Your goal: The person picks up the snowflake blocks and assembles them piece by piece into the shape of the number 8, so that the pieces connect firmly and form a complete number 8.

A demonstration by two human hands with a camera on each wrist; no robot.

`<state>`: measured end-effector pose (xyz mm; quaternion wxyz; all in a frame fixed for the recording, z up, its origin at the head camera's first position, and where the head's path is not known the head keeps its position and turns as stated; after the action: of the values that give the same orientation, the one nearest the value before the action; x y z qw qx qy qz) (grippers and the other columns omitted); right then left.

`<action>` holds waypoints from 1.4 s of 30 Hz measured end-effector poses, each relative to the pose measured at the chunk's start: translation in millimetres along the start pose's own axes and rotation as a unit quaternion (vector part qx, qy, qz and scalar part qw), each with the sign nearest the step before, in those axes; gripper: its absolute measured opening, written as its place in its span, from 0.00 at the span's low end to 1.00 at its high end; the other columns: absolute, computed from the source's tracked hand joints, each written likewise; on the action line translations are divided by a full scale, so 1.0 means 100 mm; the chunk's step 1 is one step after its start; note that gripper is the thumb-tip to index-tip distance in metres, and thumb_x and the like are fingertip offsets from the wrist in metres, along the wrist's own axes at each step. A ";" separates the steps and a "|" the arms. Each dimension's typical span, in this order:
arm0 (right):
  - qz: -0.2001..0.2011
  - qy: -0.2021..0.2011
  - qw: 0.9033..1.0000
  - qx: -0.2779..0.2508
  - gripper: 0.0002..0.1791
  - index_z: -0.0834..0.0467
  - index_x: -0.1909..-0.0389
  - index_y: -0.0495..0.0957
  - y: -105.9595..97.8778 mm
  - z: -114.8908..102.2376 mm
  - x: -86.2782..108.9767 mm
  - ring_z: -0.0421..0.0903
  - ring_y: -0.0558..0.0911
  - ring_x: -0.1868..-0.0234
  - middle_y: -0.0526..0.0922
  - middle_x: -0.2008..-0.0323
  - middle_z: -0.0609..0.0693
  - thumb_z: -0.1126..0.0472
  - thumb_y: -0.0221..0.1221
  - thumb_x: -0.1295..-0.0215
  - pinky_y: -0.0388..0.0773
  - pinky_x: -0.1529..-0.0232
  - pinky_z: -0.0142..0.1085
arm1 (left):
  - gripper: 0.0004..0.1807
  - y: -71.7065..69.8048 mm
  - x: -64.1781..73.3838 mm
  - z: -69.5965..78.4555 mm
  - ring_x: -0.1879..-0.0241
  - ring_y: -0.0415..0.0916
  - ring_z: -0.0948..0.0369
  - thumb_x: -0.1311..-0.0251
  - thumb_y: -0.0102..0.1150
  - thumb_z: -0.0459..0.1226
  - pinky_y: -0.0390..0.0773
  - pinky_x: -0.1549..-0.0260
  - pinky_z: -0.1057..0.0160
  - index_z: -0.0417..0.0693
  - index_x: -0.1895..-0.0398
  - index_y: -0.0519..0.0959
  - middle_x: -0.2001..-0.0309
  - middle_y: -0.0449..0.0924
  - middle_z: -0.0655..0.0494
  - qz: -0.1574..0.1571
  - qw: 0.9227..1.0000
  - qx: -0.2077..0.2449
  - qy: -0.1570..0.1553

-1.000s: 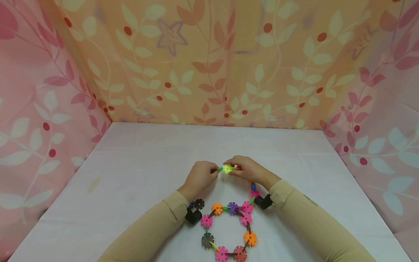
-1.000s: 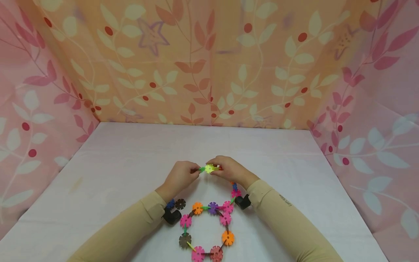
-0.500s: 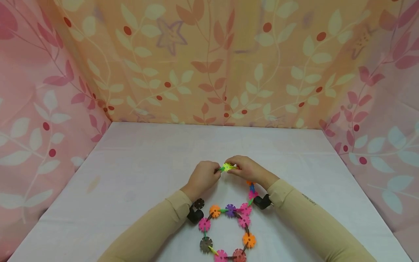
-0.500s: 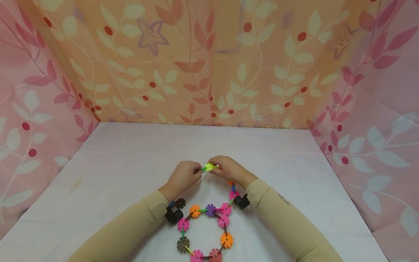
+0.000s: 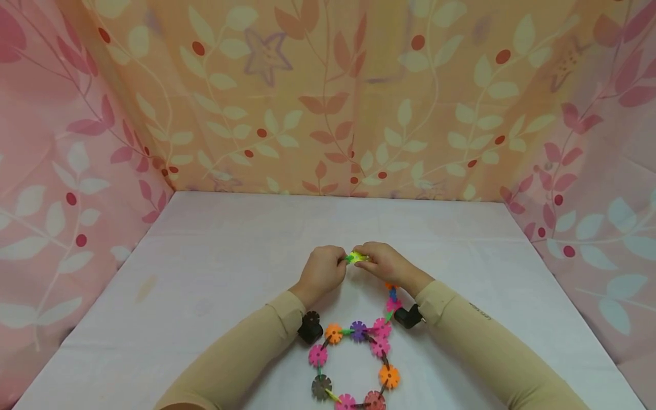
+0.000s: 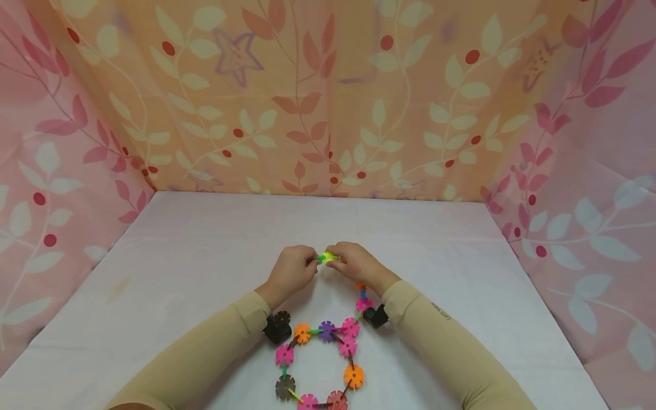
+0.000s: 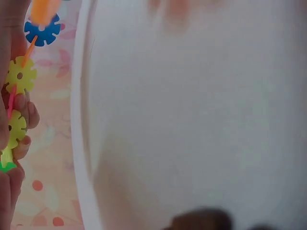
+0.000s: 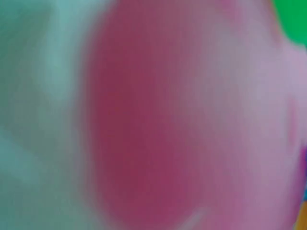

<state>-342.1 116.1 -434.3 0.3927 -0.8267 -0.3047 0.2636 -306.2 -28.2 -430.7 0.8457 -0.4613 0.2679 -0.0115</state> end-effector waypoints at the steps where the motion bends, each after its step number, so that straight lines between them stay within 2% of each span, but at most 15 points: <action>1: 0.002 0.000 1.000 -0.001 0.11 0.55 0.56 0.77 0.00 -0.01 0.00 0.39 0.70 0.69 0.76 0.68 0.44 0.62 0.59 0.40 0.70 0.64 0.33 | 0.08 0.00 0.00 0.00 0.82 0.67 0.69 0.51 0.55 0.28 0.68 0.81 0.73 0.47 0.82 0.80 0.81 0.76 0.60 0.003 1.000 0.004 -0.001; 4: 0.000 0.006 1.000 0.002 0.12 0.56 0.55 0.77 -0.01 -0.01 0.00 0.40 0.71 0.68 0.77 0.67 0.44 0.61 0.59 0.40 0.71 0.63 0.34 | 0.07 0.00 -0.01 0.00 0.81 0.67 0.69 0.50 0.56 0.29 0.69 0.80 0.73 0.46 0.81 0.81 0.80 0.77 0.60 0.005 1.000 0.012 -0.004; 6: -0.007 0.014 1.000 0.008 0.14 0.58 0.53 0.77 -0.01 -0.01 0.00 0.42 0.73 0.66 0.78 0.64 0.46 0.60 0.59 0.39 0.73 0.61 0.35 | 0.06 0.00 -0.02 -0.01 0.81 0.68 0.69 0.49 0.58 0.30 0.70 0.79 0.73 0.46 0.79 0.82 0.80 0.78 0.61 -0.007 1.000 0.023 -0.012; 10: -0.027 0.030 0.999 0.013 0.19 0.60 0.49 0.75 -0.02 0.00 0.01 0.46 0.77 0.59 0.80 0.56 0.52 0.58 0.60 0.40 0.74 0.54 0.41 | 0.04 0.03 0.00 -0.06 0.75 0.75 0.68 0.45 0.60 0.36 0.73 0.75 0.72 0.46 0.70 0.83 0.74 0.81 0.60 -0.074 0.995 0.046 -0.049; 13: -0.042 0.046 0.998 0.020 0.21 0.60 0.47 0.75 -0.02 0.02 0.02 0.47 0.77 0.56 0.79 0.52 0.52 0.58 0.61 0.42 0.74 0.53 0.43 | 0.12 0.01 0.07 -0.11 0.68 0.77 0.65 0.44 0.61 0.43 0.75 0.71 0.70 0.47 0.60 0.81 0.66 0.82 0.58 -0.132 0.986 0.056 -0.090; 16: -0.057 0.069 0.995 0.035 0.21 0.58 0.48 0.75 -0.03 0.06 0.03 0.46 0.76 0.57 0.79 0.52 0.51 0.59 0.62 0.43 0.73 0.52 0.44 | 0.15 -0.06 0.17 -0.13 0.70 0.75 0.64 0.46 0.61 0.49 0.74 0.73 0.67 0.50 0.62 0.80 0.69 0.80 0.59 -0.190 0.974 0.055 -0.112; 19: -0.070 0.103 0.991 0.054 0.19 0.57 0.49 0.76 -0.04 0.12 0.06 0.47 0.76 0.57 0.79 0.55 0.49 0.58 0.62 0.43 0.72 0.51 0.44 | 0.12 -0.13 0.29 -0.12 0.78 0.70 0.65 0.47 0.61 0.51 0.71 0.78 0.66 0.54 0.75 0.78 0.79 0.76 0.62 -0.247 0.963 0.043 -0.103; 21: -0.077 0.131 0.987 0.060 0.18 0.55 0.51 0.77 -0.06 0.16 0.09 0.47 0.76 0.58 0.80 0.57 0.48 0.58 0.63 0.44 0.73 0.51 0.44 | 0.12 -0.16 0.37 -0.13 0.81 0.68 0.66 0.47 0.62 0.49 0.69 0.81 0.66 0.56 0.80 0.75 0.81 0.73 0.64 -0.273 0.957 0.029 -0.094; 25: -0.086 0.157 0.982 0.061 0.15 0.54 0.55 0.77 -0.10 0.24 0.16 0.46 0.75 0.62 0.79 0.64 0.48 0.58 0.63 0.44 0.74 0.55 0.42 | 0.10 -0.22 0.47 -0.20 0.79 0.67 0.66 0.50 0.66 0.43 0.69 0.78 0.66 0.55 0.79 0.74 0.80 0.71 0.65 -0.296 0.951 -0.007 -0.095; 29: -0.085 0.153 0.983 0.061 0.11 0.57 0.62 0.78 -0.16 0.31 0.21 0.45 0.73 0.66 0.77 0.69 0.47 0.61 0.64 0.46 0.74 0.59 0.40 | 0.11 -0.22 0.56 -0.25 0.76 0.68 0.65 0.58 0.71 0.40 0.70 0.76 0.65 0.55 0.78 0.75 0.77 0.72 0.64 -0.351 0.930 -0.017 -0.105; 31: -0.082 0.154 0.983 0.062 0.10 0.57 0.65 0.77 -0.18 0.33 0.24 0.45 0.74 0.67 0.78 0.70 0.47 0.62 0.65 0.48 0.73 0.59 0.41 | 0.13 -0.20 0.60 -0.26 0.75 0.68 0.65 0.60 0.73 0.39 0.70 0.75 0.65 0.55 0.77 0.75 0.76 0.71 0.64 -0.377 0.920 -0.024 -0.101; 33: -0.085 0.165 0.981 0.057 0.11 0.57 0.64 0.77 -0.19 0.34 0.26 0.46 0.74 0.66 0.78 0.69 0.47 0.62 0.65 0.48 0.73 0.58 0.42 | 0.14 -0.18 0.63 -0.25 0.75 0.67 0.64 0.62 0.73 0.37 0.69 0.76 0.66 0.55 0.77 0.74 0.76 0.70 0.64 -0.391 0.916 -0.037 -0.086; 37: -0.110 0.194 0.974 0.040 0.15 0.54 0.56 0.77 -0.17 0.36 0.28 0.48 0.74 0.61 0.79 0.61 0.49 0.64 0.63 0.46 0.74 0.55 0.44 | 0.16 -0.16 0.63 -0.23 0.77 0.64 0.64 0.63 0.73 0.34 0.66 0.78 0.66 0.54 0.81 0.71 0.79 0.68 0.63 -0.391 0.916 -0.061 -0.070; 39: -0.118 0.200 0.972 0.034 0.15 0.51 0.55 0.77 -0.16 0.36 0.28 0.47 0.73 0.61 0.78 0.60 0.48 0.65 0.62 0.45 0.73 0.55 0.43 | 0.16 -0.16 0.60 -0.23 0.78 0.65 0.64 0.62 0.72 0.33 0.66 0.79 0.66 0.54 0.82 0.71 0.80 0.69 0.63 -0.386 0.918 -0.054 -0.074; 42: -0.116 0.176 0.977 0.034 0.10 0.51 0.62 0.76 -0.16 0.33 0.26 0.46 0.72 0.64 0.77 0.65 0.47 0.64 0.61 0.45 0.73 0.59 0.40 | 0.12 -0.16 0.51 -0.22 0.79 0.66 0.64 0.59 0.70 0.33 0.68 0.79 0.66 0.54 0.81 0.73 0.80 0.70 0.63 -0.366 0.926 -0.025 -0.090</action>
<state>-351.5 158.6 -444.4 0.4962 -0.8051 -0.3156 0.0767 -269.5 -67.9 -450.3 0.7915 -0.5472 0.0031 -0.2720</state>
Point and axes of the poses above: each hand's wrist, its own x-axis away from the middle knuckle, its own y-axis out of the palm, z = x × y, the point moved 4 cm from there along -x, towards the middle knuckle
